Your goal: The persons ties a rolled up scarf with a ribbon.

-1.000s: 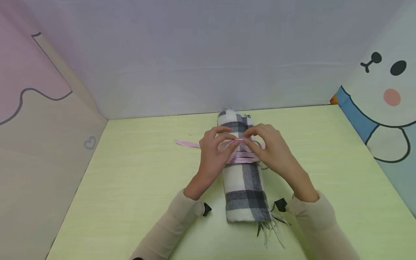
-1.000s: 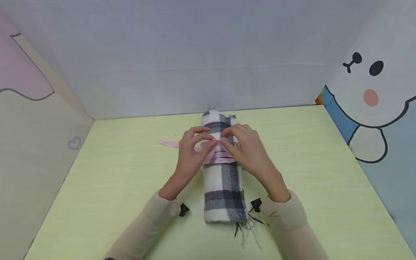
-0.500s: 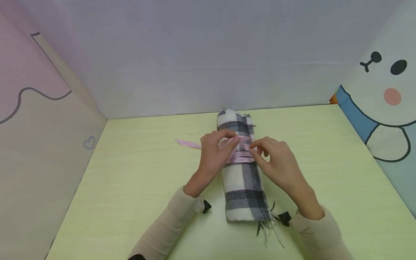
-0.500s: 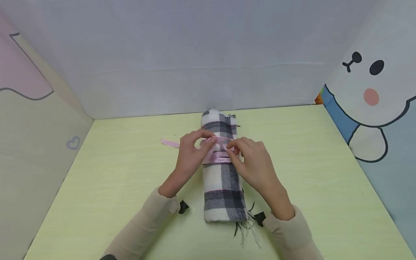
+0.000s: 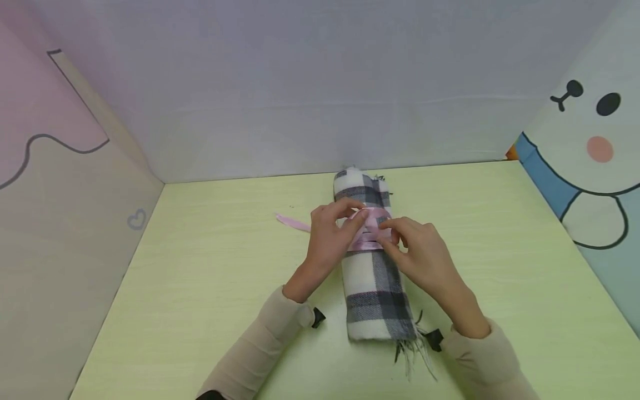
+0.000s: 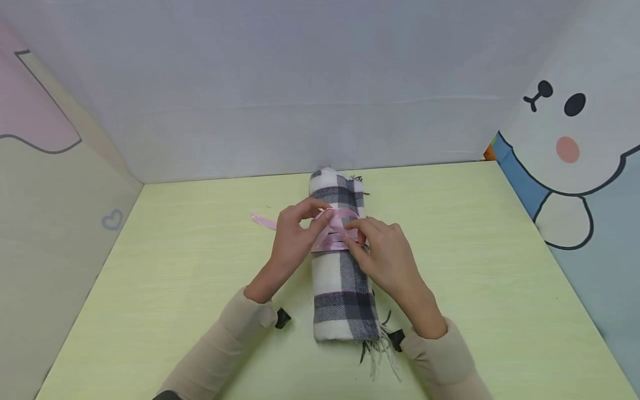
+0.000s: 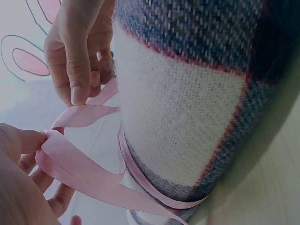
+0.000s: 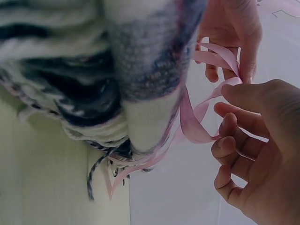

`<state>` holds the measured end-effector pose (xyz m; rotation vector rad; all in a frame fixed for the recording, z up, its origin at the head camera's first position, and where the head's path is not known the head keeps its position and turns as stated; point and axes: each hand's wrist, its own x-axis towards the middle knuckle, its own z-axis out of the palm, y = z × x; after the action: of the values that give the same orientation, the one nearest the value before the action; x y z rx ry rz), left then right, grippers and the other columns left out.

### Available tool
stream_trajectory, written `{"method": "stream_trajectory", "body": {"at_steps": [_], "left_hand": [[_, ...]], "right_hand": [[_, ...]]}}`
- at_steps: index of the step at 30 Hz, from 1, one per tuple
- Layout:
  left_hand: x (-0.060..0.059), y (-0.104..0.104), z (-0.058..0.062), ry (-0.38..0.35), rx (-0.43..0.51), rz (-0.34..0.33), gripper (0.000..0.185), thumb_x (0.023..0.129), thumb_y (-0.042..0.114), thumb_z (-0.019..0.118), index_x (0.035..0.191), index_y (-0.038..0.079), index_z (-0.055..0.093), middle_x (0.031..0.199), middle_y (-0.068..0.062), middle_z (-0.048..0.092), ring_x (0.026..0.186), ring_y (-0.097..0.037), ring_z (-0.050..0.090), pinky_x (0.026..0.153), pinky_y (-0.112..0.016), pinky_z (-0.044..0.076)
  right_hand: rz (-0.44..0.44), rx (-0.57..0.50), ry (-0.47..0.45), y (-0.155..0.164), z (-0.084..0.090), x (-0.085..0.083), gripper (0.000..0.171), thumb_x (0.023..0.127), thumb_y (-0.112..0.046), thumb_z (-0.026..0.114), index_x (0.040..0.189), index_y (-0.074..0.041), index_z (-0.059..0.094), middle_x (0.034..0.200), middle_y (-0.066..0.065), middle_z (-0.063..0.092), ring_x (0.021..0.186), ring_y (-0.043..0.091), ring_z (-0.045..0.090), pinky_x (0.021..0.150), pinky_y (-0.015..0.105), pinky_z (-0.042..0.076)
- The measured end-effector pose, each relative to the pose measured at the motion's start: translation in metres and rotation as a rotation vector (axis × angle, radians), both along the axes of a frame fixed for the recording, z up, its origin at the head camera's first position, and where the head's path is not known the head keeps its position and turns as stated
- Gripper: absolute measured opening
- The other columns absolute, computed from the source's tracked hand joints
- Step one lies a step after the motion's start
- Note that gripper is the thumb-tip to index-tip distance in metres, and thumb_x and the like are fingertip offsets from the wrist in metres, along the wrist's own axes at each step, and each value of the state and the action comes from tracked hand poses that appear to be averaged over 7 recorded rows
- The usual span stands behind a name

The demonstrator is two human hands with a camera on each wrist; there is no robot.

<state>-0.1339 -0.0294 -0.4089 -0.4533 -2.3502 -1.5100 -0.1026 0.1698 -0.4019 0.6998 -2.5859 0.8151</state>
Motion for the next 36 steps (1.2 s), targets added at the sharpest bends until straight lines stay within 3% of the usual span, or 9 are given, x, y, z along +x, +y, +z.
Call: {"method": "stream_trajectory", "body": {"at_steps": [5, 8, 14, 19, 23, 26, 32, 36], "left_hand": [[0.000, 0.001, 0.000, -0.001, 0.006, 0.000, 0.013, 0.098, 0.026, 0.074, 0.103, 0.014, 0.078, 0.098, 0.000, 0.080, 0.095, -0.018, 0.076, 0.106, -0.047, 0.042], [-0.001, 0.000, 0.000, -0.011, 0.021, -0.007, 0.014, 0.099, 0.026, 0.073, 0.104, 0.013, 0.078, 0.099, -0.001, 0.079, 0.097, -0.016, 0.072, 0.101, -0.046, 0.047], [0.000, -0.001, 0.004, -0.121, 0.088, -0.031, 0.014, 0.100, 0.027, 0.072, 0.107, 0.015, 0.075, 0.103, 0.000, 0.075, 0.100, -0.015, 0.064, 0.090, -0.036, 0.052], [-0.002, -0.003, 0.009, -0.198, 0.117, -0.056, 0.014, 0.099, 0.024, 0.072, 0.105, 0.012, 0.075, 0.104, -0.005, 0.075, 0.099, -0.020, 0.065, 0.090, -0.044, 0.052], [-0.003, -0.004, 0.012, -0.240, 0.113, -0.055, 0.014, 0.097, 0.021, 0.073, 0.103, 0.009, 0.076, 0.103, -0.009, 0.075, 0.095, -0.021, 0.064, 0.087, -0.043, 0.051], [-0.004, -0.006, 0.014, -0.255, 0.106, -0.050, 0.014, 0.096, 0.022, 0.074, 0.101, 0.009, 0.076, 0.101, -0.008, 0.074, 0.093, -0.020, 0.061, 0.085, -0.039, 0.049], [-0.005, -0.007, 0.014, -0.177, -0.019, -0.017, 0.012, 0.095, 0.026, 0.076, 0.099, 0.015, 0.078, 0.103, -0.002, 0.076, 0.100, -0.019, 0.063, 0.095, -0.045, 0.044], [-0.004, -0.007, 0.013, -0.104, -0.120, 0.029, 0.009, 0.094, 0.027, 0.077, 0.098, 0.019, 0.080, 0.099, 0.000, 0.075, 0.098, -0.022, 0.063, 0.095, -0.053, 0.040]], "right_hand": [[0.014, -0.038, -0.006, 0.000, 0.000, 0.000, 0.012, 0.090, -0.007, 0.080, 0.100, -0.008, 0.074, 0.075, -0.002, 0.060, 0.063, 0.012, 0.044, 0.065, 0.029, 0.036], [0.022, -0.093, -0.068, 0.001, 0.002, 0.000, 0.009, 0.091, -0.005, 0.078, 0.098, -0.010, 0.074, 0.076, -0.002, 0.057, 0.067, 0.012, 0.045, 0.064, 0.027, 0.036], [0.020, -0.222, -0.359, 0.008, 0.016, 0.002, 0.004, 0.100, -0.016, 0.071, 0.104, -0.015, 0.072, 0.086, -0.001, 0.057, 0.076, 0.013, 0.048, 0.067, 0.027, 0.039], [0.030, -0.294, -0.615, 0.013, 0.030, 0.001, 0.016, 0.103, -0.028, 0.067, 0.110, -0.014, 0.070, 0.092, 0.009, 0.063, 0.075, 0.014, 0.054, 0.068, 0.028, 0.047], [0.056, -0.338, -0.741, 0.017, 0.036, -0.001, 0.023, 0.104, -0.031, 0.066, 0.113, -0.011, 0.070, 0.104, 0.012, 0.068, 0.089, 0.021, 0.066, 0.079, 0.031, 0.055], [0.076, -0.362, -0.808, 0.020, 0.040, -0.003, 0.026, 0.105, -0.032, 0.063, 0.115, -0.008, 0.069, 0.106, 0.009, 0.070, 0.099, 0.026, 0.065, 0.085, 0.034, 0.053], [0.086, -0.373, -0.888, 0.027, 0.042, -0.006, 0.031, 0.106, -0.034, 0.061, 0.118, -0.006, 0.067, 0.093, 0.001, 0.072, 0.097, 0.020, 0.064, 0.089, 0.037, 0.052], [0.084, -0.357, -0.922, 0.030, 0.042, -0.007, 0.036, 0.107, -0.034, 0.060, 0.125, -0.004, 0.066, 0.094, 0.000, 0.072, 0.097, 0.018, 0.067, 0.091, 0.038, 0.053]]}}
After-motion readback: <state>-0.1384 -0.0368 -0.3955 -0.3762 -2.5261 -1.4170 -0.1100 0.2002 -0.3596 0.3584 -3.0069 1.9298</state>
